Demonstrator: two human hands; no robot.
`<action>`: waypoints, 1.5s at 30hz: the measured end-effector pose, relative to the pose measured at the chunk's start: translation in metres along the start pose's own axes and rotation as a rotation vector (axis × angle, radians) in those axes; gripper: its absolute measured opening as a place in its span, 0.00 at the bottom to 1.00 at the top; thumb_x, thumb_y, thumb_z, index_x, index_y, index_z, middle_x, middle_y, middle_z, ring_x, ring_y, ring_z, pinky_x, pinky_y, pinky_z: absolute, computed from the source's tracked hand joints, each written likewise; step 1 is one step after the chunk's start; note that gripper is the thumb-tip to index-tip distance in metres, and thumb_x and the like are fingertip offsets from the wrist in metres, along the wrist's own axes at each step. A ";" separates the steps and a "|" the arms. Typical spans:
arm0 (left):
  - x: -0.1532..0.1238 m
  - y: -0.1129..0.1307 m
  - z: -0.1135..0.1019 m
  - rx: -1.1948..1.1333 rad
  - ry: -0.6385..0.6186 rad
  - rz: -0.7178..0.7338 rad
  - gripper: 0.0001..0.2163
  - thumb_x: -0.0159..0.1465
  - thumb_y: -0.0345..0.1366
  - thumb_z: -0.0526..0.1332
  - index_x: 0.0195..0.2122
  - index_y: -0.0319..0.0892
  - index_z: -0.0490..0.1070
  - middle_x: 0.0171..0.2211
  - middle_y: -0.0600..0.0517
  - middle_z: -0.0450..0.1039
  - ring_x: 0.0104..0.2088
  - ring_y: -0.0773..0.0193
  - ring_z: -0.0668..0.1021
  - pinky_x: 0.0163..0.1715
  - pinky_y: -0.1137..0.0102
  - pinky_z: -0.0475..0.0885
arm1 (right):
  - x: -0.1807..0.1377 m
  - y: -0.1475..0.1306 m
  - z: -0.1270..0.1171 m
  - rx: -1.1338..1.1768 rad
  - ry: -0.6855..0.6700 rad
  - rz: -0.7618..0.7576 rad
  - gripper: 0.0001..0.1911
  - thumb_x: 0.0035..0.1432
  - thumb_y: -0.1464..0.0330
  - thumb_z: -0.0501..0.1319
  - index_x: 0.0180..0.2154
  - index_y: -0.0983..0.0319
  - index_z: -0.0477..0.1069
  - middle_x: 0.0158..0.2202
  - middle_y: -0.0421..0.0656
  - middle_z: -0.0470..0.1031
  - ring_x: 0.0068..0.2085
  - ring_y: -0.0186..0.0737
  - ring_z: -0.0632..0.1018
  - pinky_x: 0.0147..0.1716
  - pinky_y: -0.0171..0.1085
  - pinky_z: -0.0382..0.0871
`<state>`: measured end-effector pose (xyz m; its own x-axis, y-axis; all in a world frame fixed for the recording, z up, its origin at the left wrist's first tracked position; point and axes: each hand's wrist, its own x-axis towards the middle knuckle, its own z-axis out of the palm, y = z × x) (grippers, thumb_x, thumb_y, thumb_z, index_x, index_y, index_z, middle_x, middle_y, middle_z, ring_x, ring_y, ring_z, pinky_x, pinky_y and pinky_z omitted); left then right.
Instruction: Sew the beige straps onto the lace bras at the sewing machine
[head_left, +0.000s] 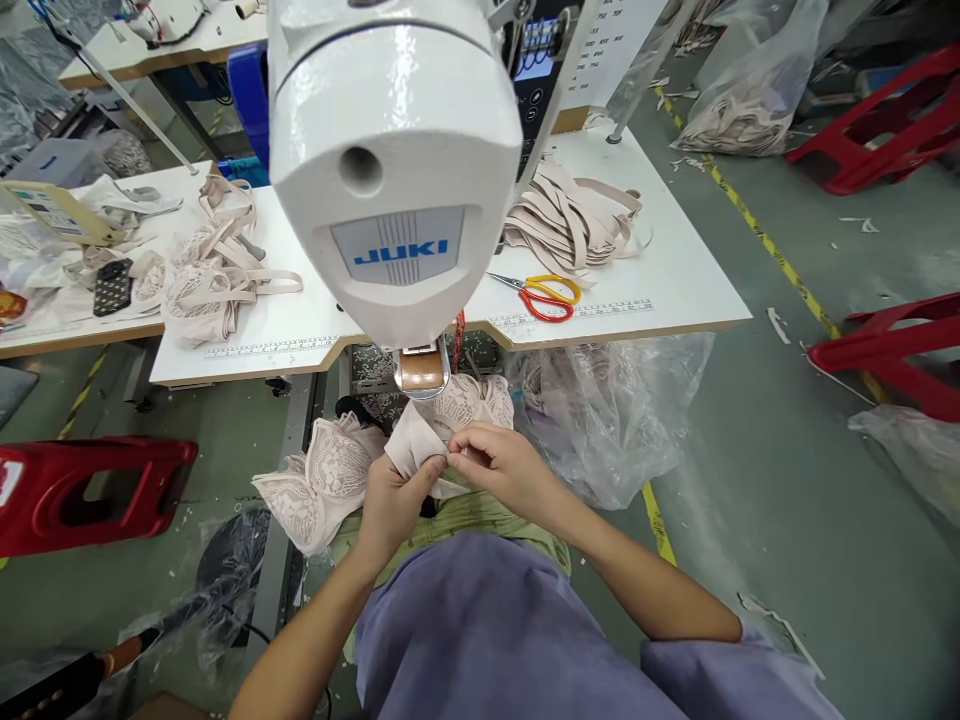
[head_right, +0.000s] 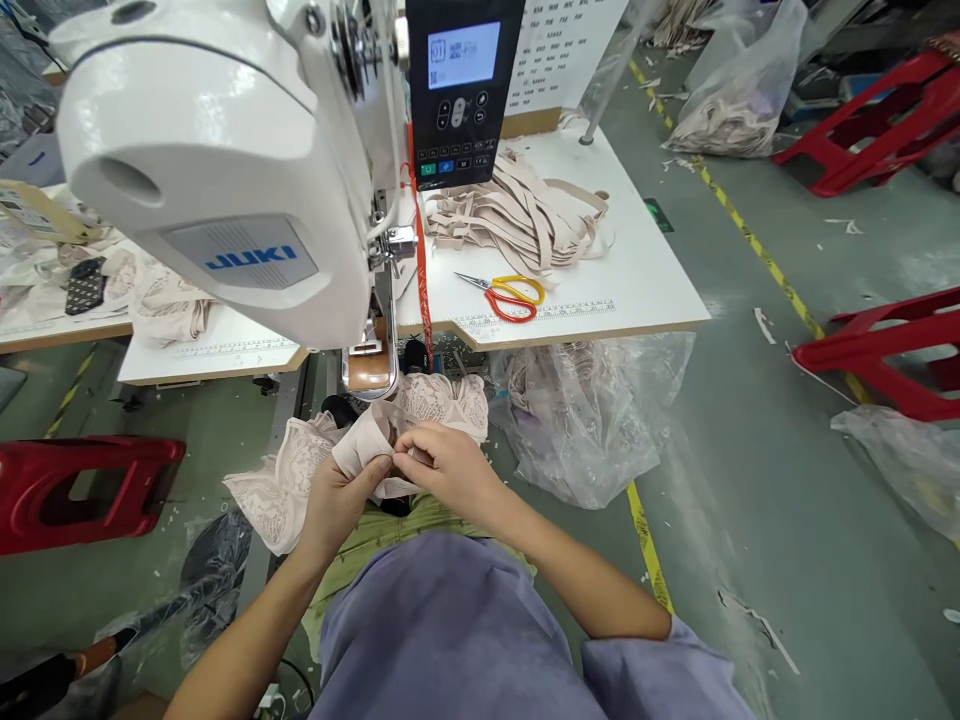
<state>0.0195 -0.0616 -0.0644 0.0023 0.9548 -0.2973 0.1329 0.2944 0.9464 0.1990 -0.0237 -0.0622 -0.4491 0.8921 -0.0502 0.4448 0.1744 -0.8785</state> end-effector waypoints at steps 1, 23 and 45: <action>0.000 0.000 0.001 0.002 -0.008 -0.005 0.13 0.63 0.42 0.65 0.40 0.37 0.79 0.34 0.49 0.79 0.36 0.60 0.77 0.36 0.69 0.72 | 0.000 -0.001 -0.001 -0.011 -0.001 -0.014 0.07 0.63 0.68 0.59 0.31 0.60 0.71 0.29 0.39 0.70 0.30 0.34 0.69 0.29 0.34 0.57; 0.003 0.035 -0.013 0.296 -0.167 0.116 0.10 0.66 0.39 0.59 0.41 0.39 0.77 0.37 0.49 0.78 0.35 0.60 0.77 0.35 0.70 0.71 | -0.003 -0.007 -0.018 -0.010 -0.056 -0.039 0.05 0.60 0.73 0.56 0.35 0.58 0.60 0.23 0.32 0.58 0.23 0.31 0.61 0.26 0.33 0.52; 0.028 0.037 -0.016 0.053 -0.280 -0.079 0.11 0.61 0.41 0.66 0.29 0.38 0.76 0.26 0.51 0.77 0.28 0.63 0.76 0.31 0.71 0.70 | 0.015 0.009 -0.018 0.402 -0.179 0.299 0.10 0.55 0.62 0.64 0.35 0.63 0.76 0.27 0.37 0.72 0.27 0.32 0.69 0.26 0.31 0.59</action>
<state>0.0091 -0.0236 -0.0356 0.2624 0.8782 -0.3999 0.1951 0.3576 0.9133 0.2102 -0.0013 -0.0620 -0.4893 0.7870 -0.3757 0.2577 -0.2811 -0.9244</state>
